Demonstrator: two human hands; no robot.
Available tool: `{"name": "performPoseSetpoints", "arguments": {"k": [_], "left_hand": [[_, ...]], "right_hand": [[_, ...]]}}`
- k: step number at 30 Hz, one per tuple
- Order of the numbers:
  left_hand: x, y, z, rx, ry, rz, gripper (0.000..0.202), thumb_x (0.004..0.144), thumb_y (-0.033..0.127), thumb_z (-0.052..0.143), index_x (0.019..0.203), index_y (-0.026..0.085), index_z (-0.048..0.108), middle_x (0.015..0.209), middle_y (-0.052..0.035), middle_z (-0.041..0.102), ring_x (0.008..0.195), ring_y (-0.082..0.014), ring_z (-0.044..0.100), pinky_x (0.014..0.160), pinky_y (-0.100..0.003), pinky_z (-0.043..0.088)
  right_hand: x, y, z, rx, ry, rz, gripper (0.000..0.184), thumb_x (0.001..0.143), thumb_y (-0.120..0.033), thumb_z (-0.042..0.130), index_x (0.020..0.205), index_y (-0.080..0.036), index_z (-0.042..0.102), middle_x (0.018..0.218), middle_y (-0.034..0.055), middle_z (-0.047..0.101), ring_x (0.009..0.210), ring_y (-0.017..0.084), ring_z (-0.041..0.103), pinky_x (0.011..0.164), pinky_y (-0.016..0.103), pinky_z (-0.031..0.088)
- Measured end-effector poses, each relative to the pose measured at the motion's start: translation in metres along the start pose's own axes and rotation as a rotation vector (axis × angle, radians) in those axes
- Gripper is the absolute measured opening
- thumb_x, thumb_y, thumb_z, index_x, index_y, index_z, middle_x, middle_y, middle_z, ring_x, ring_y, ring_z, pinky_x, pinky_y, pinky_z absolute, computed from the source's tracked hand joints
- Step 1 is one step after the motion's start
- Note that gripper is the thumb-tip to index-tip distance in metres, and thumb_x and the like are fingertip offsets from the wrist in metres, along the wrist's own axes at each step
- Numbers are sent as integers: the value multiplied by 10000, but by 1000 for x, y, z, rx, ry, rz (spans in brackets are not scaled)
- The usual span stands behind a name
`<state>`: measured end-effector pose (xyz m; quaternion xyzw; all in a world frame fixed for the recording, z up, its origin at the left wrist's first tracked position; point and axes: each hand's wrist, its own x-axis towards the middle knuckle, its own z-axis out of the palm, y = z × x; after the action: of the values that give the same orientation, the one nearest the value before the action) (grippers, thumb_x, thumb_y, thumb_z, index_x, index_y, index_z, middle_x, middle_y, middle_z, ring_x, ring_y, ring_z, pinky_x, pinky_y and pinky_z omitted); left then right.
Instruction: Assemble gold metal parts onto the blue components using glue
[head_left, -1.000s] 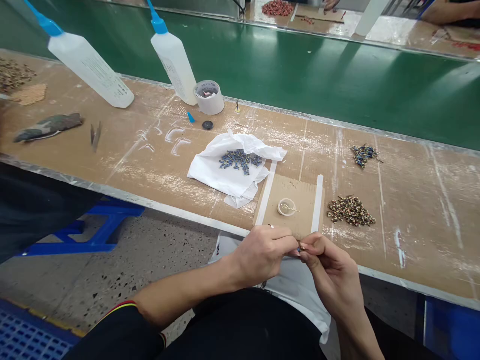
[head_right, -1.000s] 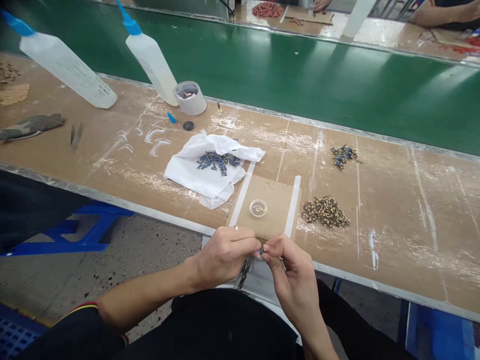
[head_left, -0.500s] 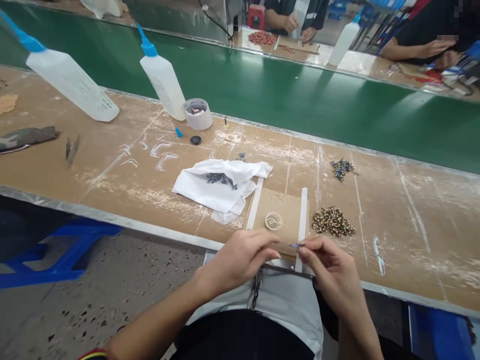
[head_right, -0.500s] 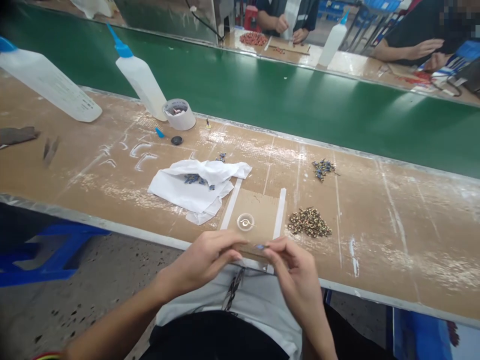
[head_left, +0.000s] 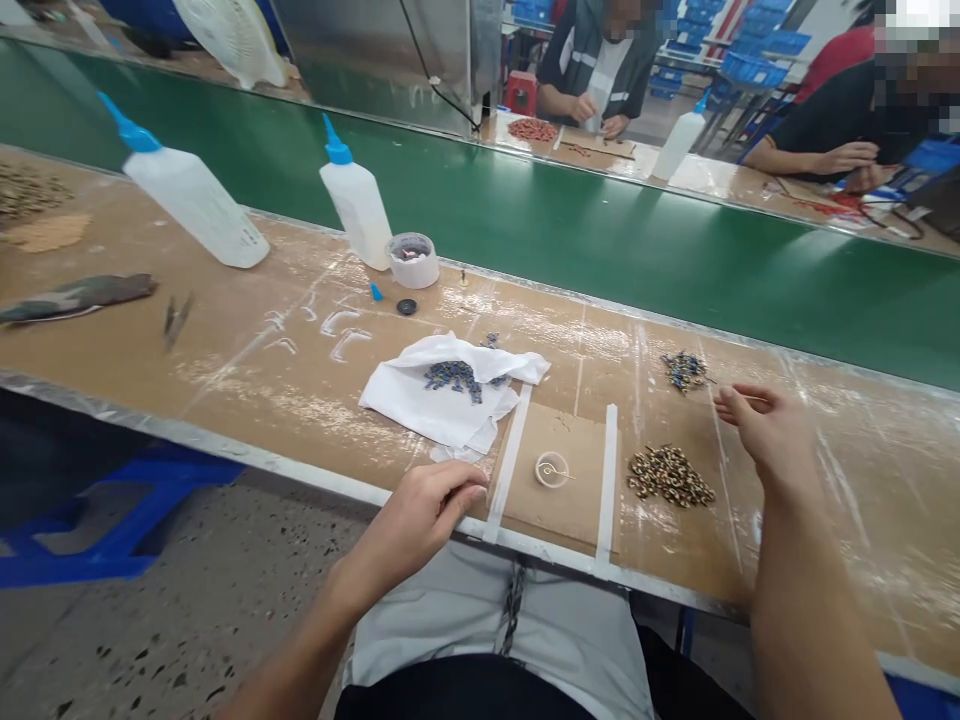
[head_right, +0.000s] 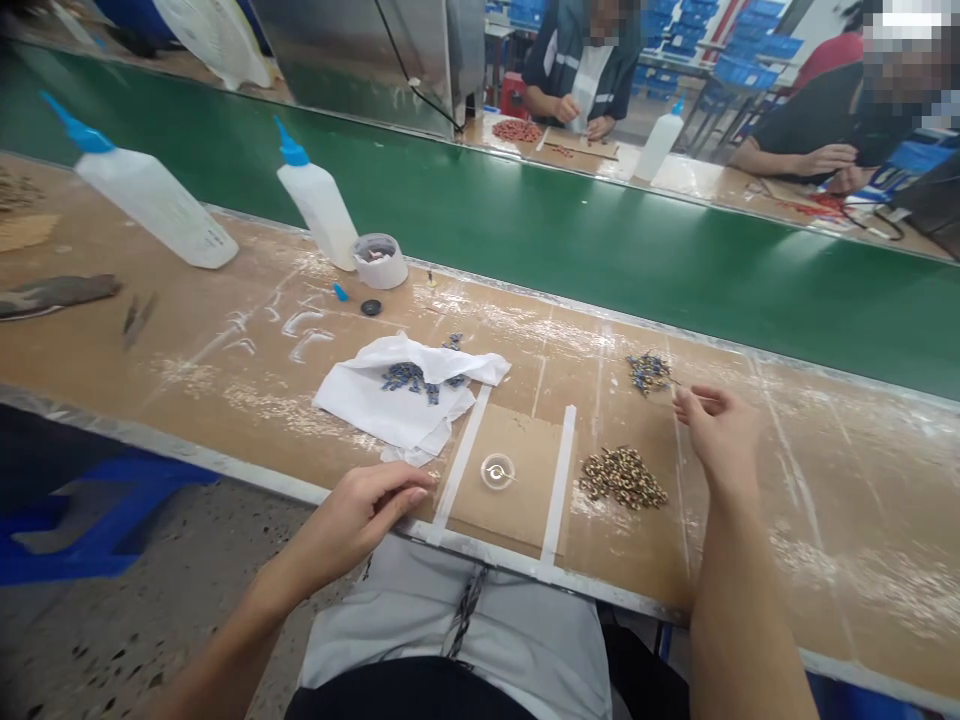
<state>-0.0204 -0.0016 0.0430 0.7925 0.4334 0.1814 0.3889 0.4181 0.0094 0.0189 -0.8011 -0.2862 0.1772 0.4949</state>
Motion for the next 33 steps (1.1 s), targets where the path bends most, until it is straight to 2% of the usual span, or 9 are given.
{"name": "performPoseSetpoints", "arguments": {"k": [4, 8, 11, 14, 20, 27, 33], "left_hand": [[12, -10, -11, 103, 133, -31, 194, 980, 214, 485, 907, 188, 663, 876, -13, 705, 832, -170, 640, 752, -267, 450], [40, -20, -20, 301, 276, -38, 176, 967, 185, 479, 910, 182, 645, 920, -41, 686, 867, -193, 626, 781, -298, 449], [63, -21, -20, 409, 261, -42, 134, 945, 178, 517, 935, 190, 650, 946, -48, 676, 867, -204, 627, 781, -308, 456], [77, -19, -14, 456, 234, -51, 112, 927, 170, 552, 976, 187, 651, 968, -58, 665, 875, -213, 630, 775, -310, 465], [82, -17, -6, 478, 228, -108, 108, 905, 141, 581, 993, 175, 634, 981, -78, 635, 890, -225, 628, 799, -324, 475], [73, -21, -19, 396, 119, -10, 214, 871, 54, 531, 1038, 169, 601, 936, -50, 654, 879, -203, 621, 799, -300, 482], [58, -25, -16, 447, 151, -30, 188, 942, 107, 479, 1000, 145, 654, 994, -84, 622, 946, -232, 610, 858, -351, 484]], "right_hand": [[-45, 5, -12, -3, -15, -21, 359, 765, -406, 738, 1012, -149, 697, 849, 118, 722, 781, 240, 711, 815, 426, 561], [-112, 16, -13, 16, 67, -125, 416, 814, -501, 692, 1081, -183, 709, 910, 97, 729, 840, 267, 704, 878, 497, 552], [-152, 26, -12, 82, 115, -100, 445, 803, -526, 707, 1069, -169, 715, 879, 85, 718, 798, 245, 684, 876, 466, 551], [-174, 39, -13, 108, 136, -60, 446, 785, -530, 730, 1027, -156, 719, 851, 79, 708, 749, 226, 665, 867, 448, 547], [-183, 53, -15, 118, 148, -52, 423, 790, -511, 735, 1013, -152, 719, 836, 72, 698, 737, 214, 658, 868, 441, 544], [-180, 56, -15, 92, 93, -58, 427, 798, -517, 727, 1015, -149, 722, 848, 77, 711, 739, 201, 667, 829, 393, 550], [-181, 52, -15, 85, 93, -55, 414, 807, -511, 724, 1011, -150, 727, 841, 64, 716, 738, 183, 666, 824, 360, 550]]}}
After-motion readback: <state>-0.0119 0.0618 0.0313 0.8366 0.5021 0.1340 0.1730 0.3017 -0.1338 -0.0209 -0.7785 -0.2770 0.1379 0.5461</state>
